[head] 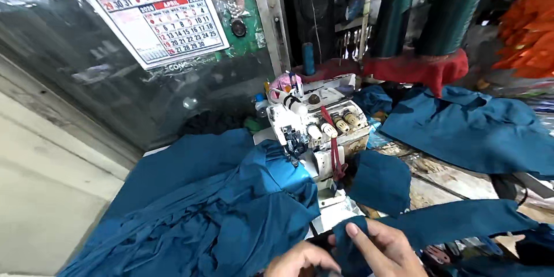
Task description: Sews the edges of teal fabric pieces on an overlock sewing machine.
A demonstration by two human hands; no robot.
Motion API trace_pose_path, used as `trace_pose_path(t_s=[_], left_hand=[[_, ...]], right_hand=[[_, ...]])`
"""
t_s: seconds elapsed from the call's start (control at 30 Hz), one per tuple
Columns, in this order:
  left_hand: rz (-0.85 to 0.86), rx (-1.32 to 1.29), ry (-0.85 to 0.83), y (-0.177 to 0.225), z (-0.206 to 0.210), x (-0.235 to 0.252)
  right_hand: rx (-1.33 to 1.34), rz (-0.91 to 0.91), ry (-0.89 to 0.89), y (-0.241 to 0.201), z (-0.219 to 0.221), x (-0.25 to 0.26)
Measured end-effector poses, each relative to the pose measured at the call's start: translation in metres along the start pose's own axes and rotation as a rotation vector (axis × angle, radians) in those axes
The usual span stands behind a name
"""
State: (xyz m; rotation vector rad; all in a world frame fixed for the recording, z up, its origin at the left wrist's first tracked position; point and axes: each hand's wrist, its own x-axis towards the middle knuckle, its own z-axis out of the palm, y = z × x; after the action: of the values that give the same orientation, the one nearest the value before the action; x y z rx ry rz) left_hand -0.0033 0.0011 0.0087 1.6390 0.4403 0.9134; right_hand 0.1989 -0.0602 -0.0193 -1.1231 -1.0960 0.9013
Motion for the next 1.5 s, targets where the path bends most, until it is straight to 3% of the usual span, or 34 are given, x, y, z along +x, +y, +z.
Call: trace_pose_path(t_s=[0.1, 0.23, 0.4, 0.87, 1.03, 1.1, 1.17, 1.37, 1.5], left_hand=[[-0.048, 0.056, 0.068, -0.020, 0.002, 0.005], [-0.022, -0.001, 0.113, -0.012, 0.006, 0.002], [-0.175, 0.109, 0.275, -0.038, 0.027, 0.015], [-0.235, 0.240, 0.281, -0.035, 0.041, 0.025], [-0.278, 0.257, 0.236, -0.031, 0.039, 0.031], [-0.286, 0.268, 0.233, -0.038, 0.037, 0.035], [-0.273, 0.262, 0.241, -0.051, 0.034, 0.037], [-0.043, 0.164, 0.102, -0.062, 0.018, 0.020], [-0.007, 0.116, 0.203, -0.065, 0.029, 0.022]], right_hand=[[-0.032, 0.035, 0.017, 0.011, 0.012, 0.002], [-0.007, 0.045, -0.002, 0.013, 0.014, -0.002], [0.030, 0.060, 0.042, 0.021, 0.018, -0.004], [0.110, 0.011, -0.057, 0.032, -0.009, -0.012], [0.103, -0.091, -0.219, 0.037, -0.019, -0.010], [0.069, -0.100, -0.127, 0.039, -0.012, -0.008], [0.069, -0.084, -0.006, 0.040, -0.006, -0.005], [0.168, -0.097, -0.133, 0.038, -0.010, -0.007], [0.165, -0.121, -0.119, 0.036, -0.003, -0.004]])
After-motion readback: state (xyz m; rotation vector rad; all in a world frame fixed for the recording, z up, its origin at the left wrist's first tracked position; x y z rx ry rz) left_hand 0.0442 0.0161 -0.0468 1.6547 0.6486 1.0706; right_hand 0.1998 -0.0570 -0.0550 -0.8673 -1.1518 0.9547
